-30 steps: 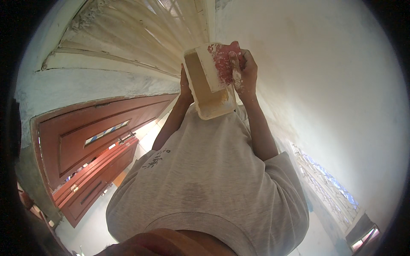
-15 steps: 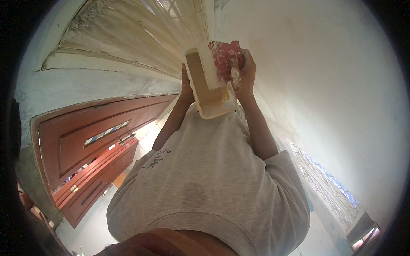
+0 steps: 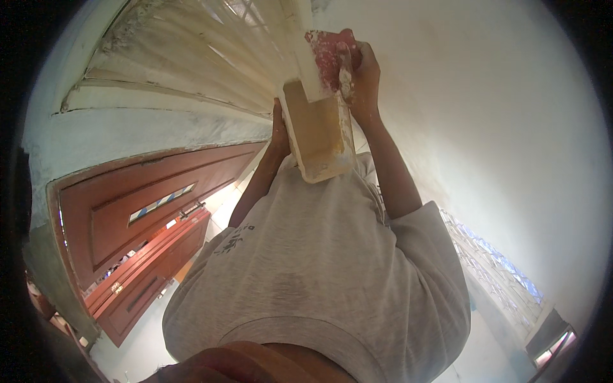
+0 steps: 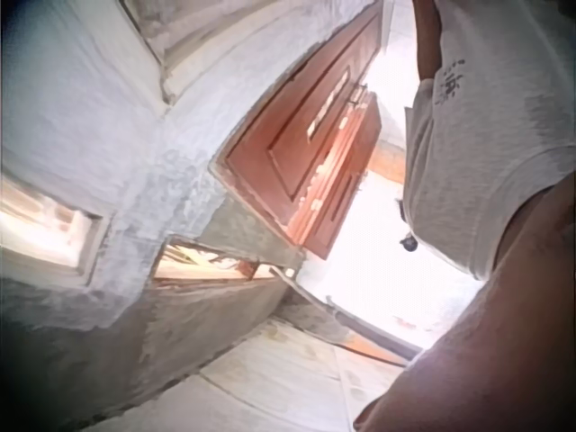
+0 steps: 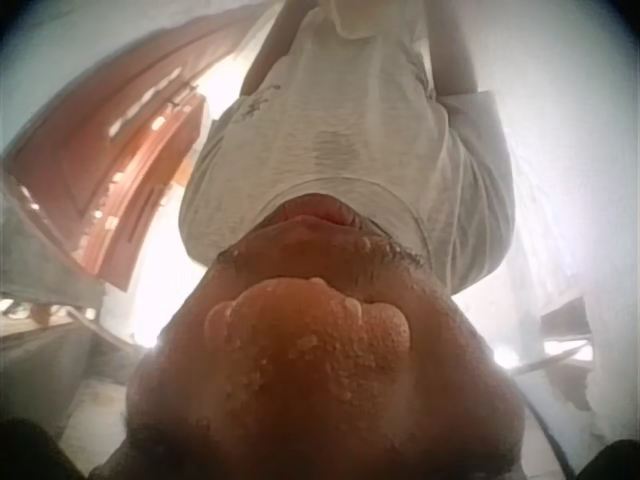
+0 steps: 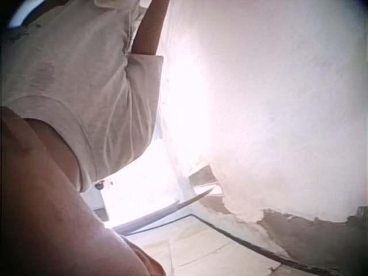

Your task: The person applies a white substance to a wall corner using a spatula while holding a container.

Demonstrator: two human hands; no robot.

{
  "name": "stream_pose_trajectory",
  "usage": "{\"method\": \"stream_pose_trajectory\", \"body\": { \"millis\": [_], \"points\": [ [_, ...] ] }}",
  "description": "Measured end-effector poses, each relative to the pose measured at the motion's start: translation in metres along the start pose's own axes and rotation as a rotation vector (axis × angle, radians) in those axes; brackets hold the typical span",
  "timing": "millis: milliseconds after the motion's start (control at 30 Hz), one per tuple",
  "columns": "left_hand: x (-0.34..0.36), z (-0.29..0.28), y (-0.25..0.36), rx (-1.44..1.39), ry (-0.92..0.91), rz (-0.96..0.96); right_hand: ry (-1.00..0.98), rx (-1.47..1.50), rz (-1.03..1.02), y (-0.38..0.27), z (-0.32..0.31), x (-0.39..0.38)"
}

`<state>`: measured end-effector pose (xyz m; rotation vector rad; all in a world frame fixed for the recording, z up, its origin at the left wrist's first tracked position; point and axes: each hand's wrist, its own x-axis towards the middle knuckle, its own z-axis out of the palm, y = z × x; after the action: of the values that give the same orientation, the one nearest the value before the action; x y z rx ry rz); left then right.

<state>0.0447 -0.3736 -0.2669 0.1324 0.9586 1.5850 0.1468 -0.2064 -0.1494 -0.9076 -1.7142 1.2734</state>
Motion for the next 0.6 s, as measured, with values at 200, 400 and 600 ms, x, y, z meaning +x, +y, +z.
{"method": "stream_pose_trajectory", "body": {
  "millis": [200,400,600],
  "points": [
    [-0.006,0.000,0.000,-0.070,-0.119,0.035,-0.058,0.018,-0.038,0.008,0.007,0.031],
    [-0.006,-0.008,-0.003,-0.061,-0.108,0.015,0.049,0.145,-0.016,0.025,0.009,0.053],
    [-0.006,-0.005,0.000,-0.217,-0.091,0.111,0.158,0.409,-0.070,-0.004,-0.014,0.017]
  ]
}}
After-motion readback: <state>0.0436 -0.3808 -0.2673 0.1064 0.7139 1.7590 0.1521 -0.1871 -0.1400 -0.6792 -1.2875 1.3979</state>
